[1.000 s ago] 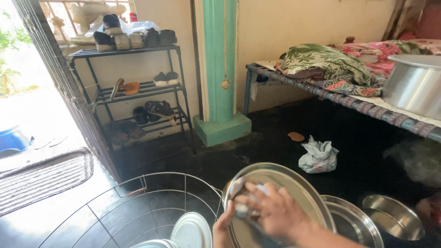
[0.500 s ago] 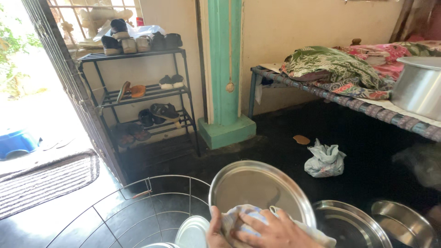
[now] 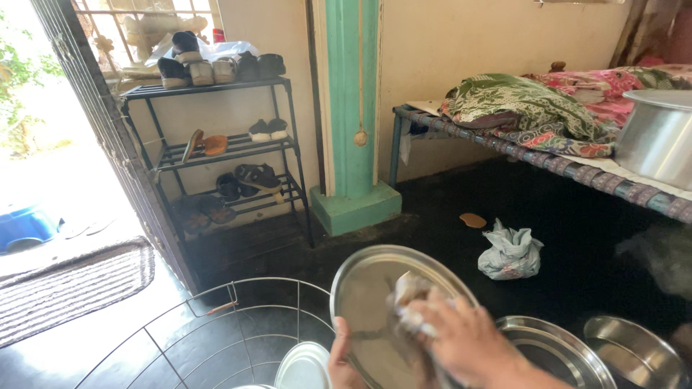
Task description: The person cleans stainless steel plates one by one using a cloth, wiping the front and back surfaces before placing them in a wire rack.
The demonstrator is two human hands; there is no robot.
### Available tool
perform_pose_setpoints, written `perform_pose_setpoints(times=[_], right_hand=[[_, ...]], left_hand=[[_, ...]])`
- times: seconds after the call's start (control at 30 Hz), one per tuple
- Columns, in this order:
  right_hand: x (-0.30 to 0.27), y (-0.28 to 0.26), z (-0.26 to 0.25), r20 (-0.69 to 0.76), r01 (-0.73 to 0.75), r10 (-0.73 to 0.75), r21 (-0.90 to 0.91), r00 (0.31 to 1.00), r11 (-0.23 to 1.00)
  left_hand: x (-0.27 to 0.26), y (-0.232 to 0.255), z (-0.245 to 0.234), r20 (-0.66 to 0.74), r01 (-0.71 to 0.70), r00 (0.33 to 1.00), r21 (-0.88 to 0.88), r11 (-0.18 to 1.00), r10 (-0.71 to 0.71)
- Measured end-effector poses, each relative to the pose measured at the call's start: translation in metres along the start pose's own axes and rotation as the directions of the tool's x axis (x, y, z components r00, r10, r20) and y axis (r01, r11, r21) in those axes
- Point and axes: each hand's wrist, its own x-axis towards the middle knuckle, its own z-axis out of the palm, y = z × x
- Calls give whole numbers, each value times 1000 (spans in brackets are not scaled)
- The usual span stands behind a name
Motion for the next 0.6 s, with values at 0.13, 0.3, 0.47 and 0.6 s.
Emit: perform_pose_setpoints(times=[0.13, 0.3, 0.47, 0.6], right_hand=[[-12, -18, 19, -202, 572, -569, -47, 797, 819], [-9, -30, -9, -212, 581, -560, 52, 801, 812], [11, -9, -33, -166, 139, -149, -69, 975, 988], [5, 4, -29, -210, 52, -62, -52, 976, 997]], left_hand=[[4, 9, -25, -187, 98, 979, 46, 994, -87], [6, -43, -11, -208, -151, 954, 289, 945, 216], [4, -40, 14, -156, -26, 987, 26, 999, 30], [0, -14, 31, 22, -18, 1000, 91, 996, 16]])
